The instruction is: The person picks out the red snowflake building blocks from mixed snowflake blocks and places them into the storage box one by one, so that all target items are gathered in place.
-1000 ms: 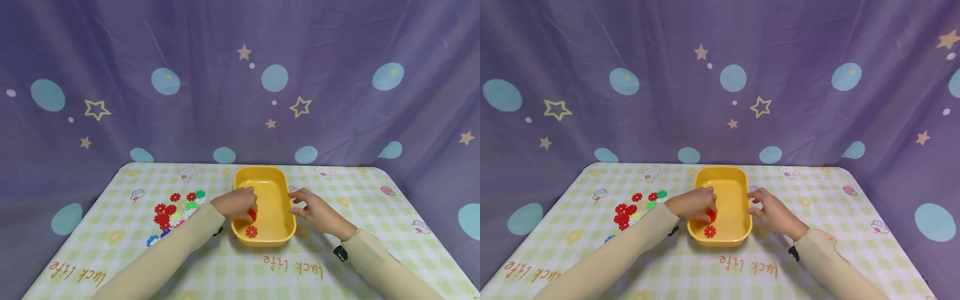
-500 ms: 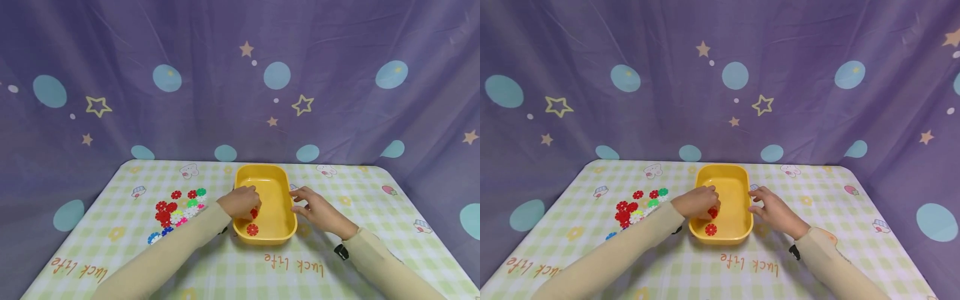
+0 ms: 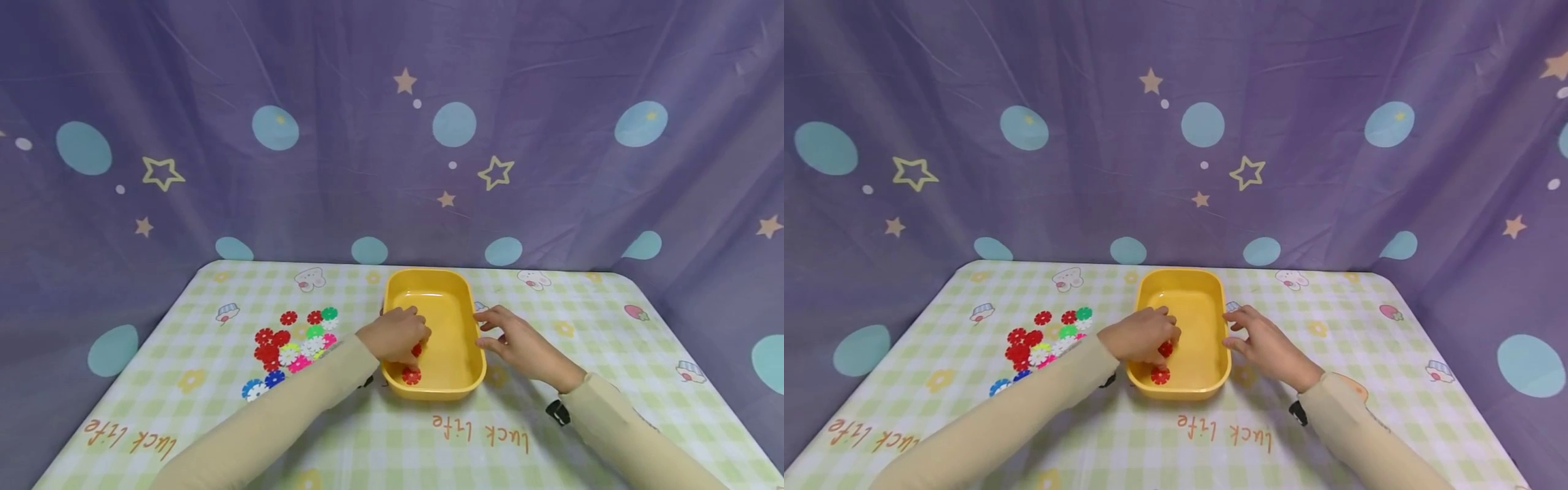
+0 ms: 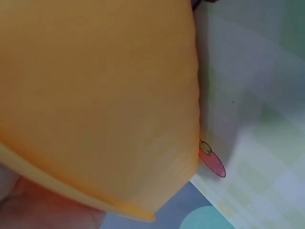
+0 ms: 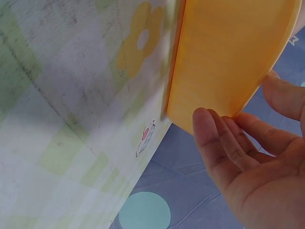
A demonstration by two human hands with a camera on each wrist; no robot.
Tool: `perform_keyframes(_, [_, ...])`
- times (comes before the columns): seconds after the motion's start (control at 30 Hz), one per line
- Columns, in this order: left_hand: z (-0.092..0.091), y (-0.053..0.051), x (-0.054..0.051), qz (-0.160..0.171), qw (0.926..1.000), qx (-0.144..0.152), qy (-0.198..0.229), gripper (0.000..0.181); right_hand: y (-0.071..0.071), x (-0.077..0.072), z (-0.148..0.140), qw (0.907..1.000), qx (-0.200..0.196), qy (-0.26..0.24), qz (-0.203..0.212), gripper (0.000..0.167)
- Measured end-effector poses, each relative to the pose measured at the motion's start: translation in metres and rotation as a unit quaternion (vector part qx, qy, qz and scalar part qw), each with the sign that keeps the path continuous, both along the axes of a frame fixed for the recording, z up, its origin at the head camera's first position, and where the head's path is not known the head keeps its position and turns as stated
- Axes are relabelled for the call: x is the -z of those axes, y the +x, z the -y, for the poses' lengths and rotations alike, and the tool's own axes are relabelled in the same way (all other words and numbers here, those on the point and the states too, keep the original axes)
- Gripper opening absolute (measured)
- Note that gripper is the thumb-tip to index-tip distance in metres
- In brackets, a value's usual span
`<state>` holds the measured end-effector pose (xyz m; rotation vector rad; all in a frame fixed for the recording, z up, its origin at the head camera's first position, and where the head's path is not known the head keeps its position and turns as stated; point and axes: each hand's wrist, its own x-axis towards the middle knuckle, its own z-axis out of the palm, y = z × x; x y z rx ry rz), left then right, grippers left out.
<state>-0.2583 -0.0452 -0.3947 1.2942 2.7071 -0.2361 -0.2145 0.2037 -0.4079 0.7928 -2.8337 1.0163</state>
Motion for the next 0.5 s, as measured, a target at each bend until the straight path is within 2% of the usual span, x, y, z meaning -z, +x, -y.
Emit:
perform_keyframes(0.13, [0.008, -0.004, -0.001, 0.004, 0.9995, 0.017, 0.027, 0.022, 0.000, 0.001, 0.001, 1.0000, -0.002, 0.000, -0.004, 0.042])
perform_keyframes(0.27, [0.023, -0.009, -0.015, -0.013, 0.9950, 0.023, 0.096, 0.027, 0.000, 0.001, 0.002, 1.0000, -0.003, -0.001, -0.003, 0.042])
perform_keyframes(0.33, [0.038, -0.013, -0.026, -0.035, 0.9884, 0.022, 0.146, 0.026, 0.000, 0.001, 0.002, 1.0000, -0.003, 0.000, -0.002, 0.043])
perform_keyframes(0.4, [0.058, -0.018, -0.038, -0.048, 0.9808, 0.010, 0.189, 0.025, 0.000, 0.001, 0.001, 1.0000, -0.003, 0.000, -0.001, 0.043])
perform_keyframes(0.5, [0.098, -0.024, -0.050, -0.044, 0.9744, -0.038, 0.217, 0.025, 0.001, 0.001, 0.000, 1.0000, 0.000, 0.001, 0.000, 0.043])
